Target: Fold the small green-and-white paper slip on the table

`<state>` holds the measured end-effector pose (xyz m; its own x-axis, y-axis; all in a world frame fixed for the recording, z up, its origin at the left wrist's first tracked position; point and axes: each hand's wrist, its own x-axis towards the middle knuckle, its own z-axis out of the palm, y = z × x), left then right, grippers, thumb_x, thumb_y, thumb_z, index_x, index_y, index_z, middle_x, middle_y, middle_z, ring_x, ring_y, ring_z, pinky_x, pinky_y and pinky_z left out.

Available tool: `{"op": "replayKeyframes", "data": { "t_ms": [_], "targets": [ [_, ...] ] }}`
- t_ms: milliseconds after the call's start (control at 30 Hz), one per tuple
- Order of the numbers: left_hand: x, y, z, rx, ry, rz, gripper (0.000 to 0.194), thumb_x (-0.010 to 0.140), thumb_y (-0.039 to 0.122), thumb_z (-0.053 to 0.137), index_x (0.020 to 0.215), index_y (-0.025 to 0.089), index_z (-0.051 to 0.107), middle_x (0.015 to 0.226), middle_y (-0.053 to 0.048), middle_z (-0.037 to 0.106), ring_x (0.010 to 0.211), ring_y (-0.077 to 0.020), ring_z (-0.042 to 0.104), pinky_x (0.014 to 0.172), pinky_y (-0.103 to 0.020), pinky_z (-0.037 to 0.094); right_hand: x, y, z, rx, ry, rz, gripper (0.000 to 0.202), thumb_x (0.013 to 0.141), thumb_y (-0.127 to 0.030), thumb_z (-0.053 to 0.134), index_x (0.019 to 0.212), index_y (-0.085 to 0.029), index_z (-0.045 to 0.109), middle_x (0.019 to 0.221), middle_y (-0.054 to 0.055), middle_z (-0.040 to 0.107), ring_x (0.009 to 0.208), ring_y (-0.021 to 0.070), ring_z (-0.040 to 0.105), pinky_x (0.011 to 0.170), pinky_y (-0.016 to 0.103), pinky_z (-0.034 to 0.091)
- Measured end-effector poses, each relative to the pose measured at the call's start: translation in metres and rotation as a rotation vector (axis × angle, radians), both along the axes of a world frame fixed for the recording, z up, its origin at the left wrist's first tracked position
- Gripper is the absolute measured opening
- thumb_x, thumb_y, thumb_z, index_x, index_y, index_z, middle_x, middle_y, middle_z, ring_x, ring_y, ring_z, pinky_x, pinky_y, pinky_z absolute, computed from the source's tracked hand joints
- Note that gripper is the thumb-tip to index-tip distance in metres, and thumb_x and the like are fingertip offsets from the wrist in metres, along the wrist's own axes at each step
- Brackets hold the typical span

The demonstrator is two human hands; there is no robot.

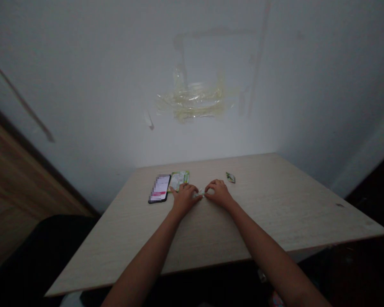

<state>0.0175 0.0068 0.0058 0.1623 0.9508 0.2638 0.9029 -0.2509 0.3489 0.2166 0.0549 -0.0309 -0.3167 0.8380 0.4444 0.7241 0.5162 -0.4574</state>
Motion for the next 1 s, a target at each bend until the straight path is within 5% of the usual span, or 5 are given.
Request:
{"op": "replayKeyframes", "data": {
  "t_ms": [433,1000],
  "targets": [
    [-0.0005,0.0022,-0.0057,0.01,0.101,0.013,0.03,0.087,0.056,0.062,0.115,0.05,0.07,0.151,0.003,0.051,0.144,-0.0388,0.03,0.108,-0.081,-0.013,0.0036,0.0035,-0.0021,-0.022,0.022,0.006,0.012,0.082,-0.028,0.07,0.09,-0.026,0.079,0.107,0.008,0.067,0.107,0.0262,0.057,0.099,0.042,0.042],
    [-0.005,0.0073,-0.0058,-0.046,0.133,-0.015,0.042,0.088,0.063,0.053,0.128,0.052,0.061,0.161,0.002,0.038,0.15,-0.0413,0.021,0.109,-0.078,-0.014,0.0018,0.0047,-0.0018,-0.026,0.001,0.013,0.011,0.083,-0.028,0.07,0.091,-0.026,0.078,0.106,0.007,0.066,0.105,0.0234,0.057,0.099,0.04,0.042]
  ]
}}
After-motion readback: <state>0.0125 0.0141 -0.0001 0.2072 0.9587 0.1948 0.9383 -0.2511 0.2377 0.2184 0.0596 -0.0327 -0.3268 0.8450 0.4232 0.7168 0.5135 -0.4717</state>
